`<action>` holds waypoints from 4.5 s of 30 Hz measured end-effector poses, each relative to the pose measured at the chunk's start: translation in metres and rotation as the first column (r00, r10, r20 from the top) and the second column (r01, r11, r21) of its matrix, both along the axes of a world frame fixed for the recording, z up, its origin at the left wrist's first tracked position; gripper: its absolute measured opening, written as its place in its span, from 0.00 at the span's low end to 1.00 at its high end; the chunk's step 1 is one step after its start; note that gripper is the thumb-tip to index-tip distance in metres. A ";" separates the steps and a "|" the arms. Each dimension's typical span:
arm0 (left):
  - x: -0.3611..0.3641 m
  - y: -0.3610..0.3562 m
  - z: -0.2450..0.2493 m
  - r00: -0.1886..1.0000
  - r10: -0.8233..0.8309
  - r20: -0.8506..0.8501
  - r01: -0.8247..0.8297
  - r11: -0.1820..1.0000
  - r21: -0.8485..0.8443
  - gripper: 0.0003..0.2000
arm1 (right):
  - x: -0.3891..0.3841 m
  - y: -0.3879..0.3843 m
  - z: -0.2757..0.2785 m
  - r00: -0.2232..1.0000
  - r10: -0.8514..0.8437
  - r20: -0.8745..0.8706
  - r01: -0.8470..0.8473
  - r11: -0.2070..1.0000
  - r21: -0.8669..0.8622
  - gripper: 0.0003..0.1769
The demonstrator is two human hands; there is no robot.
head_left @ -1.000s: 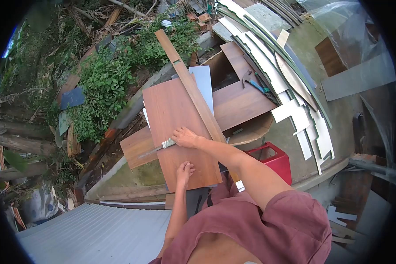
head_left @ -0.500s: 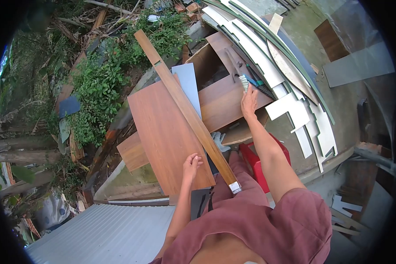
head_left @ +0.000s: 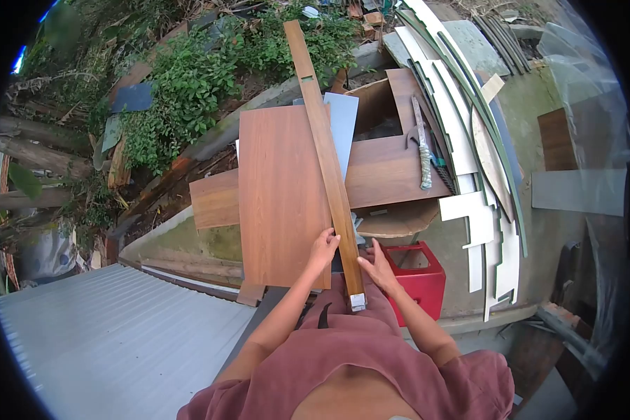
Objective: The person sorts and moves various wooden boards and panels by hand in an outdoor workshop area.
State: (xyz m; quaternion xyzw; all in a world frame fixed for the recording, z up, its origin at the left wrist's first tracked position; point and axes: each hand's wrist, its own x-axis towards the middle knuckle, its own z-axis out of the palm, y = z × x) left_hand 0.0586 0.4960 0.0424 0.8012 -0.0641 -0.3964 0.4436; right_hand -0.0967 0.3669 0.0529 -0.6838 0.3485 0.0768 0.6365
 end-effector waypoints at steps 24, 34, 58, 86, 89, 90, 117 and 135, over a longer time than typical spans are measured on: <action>-0.024 -0.045 0.031 0.710 0.008 -0.704 -0.263 0.930 -0.255 0.33 | -0.057 0.056 0.044 0.955 -0.282 -0.090 0.204 0.846 -0.492 0.35; -0.072 -0.133 0.055 0.599 -0.199 -0.775 -0.147 0.925 -0.351 0.34 | -0.116 -0.025 0.083 0.930 -0.333 -0.157 0.154 0.740 -0.655 0.35; -0.056 -0.229 0.063 0.643 -0.421 -0.640 0.073 0.865 -0.497 0.48 | -0.217 -0.217 0.028 0.891 -0.427 -0.155 0.015 0.368 -0.930 0.31; 0.107 0.198 0.009 0.929 0.155 0.336 -0.272 0.902 0.336 0.30 | 0.032 0.101 -0.006 0.944 0.133 -0.301 0.056 0.837 0.545 0.41; 0.097 0.200 0.008 0.939 0.230 0.254 -0.285 0.937 0.205 0.30 | 0.033 0.102 -0.021 0.958 0.077 -0.276 0.095 0.825 0.558 0.43; 0.096 0.202 0.003 0.936 0.243 0.255 -0.292 0.940 0.176 0.30 | 0.035 0.103 -0.015 0.944 0.086 -0.319 0.100 0.846 0.523 0.43; 0.045 0.246 0.006 0.740 0.460 0.490 -0.658 0.645 0.389 0.26 | 0.069 0.143 0.156 0.996 -0.045 0.071 0.055 0.987 -0.150 0.28; 0.117 0.456 0.011 0.621 0.534 0.574 -0.779 0.340 0.527 0.33 | 0.220 0.308 -0.028 0.932 0.362 0.015 -0.346 0.879 0.328 0.27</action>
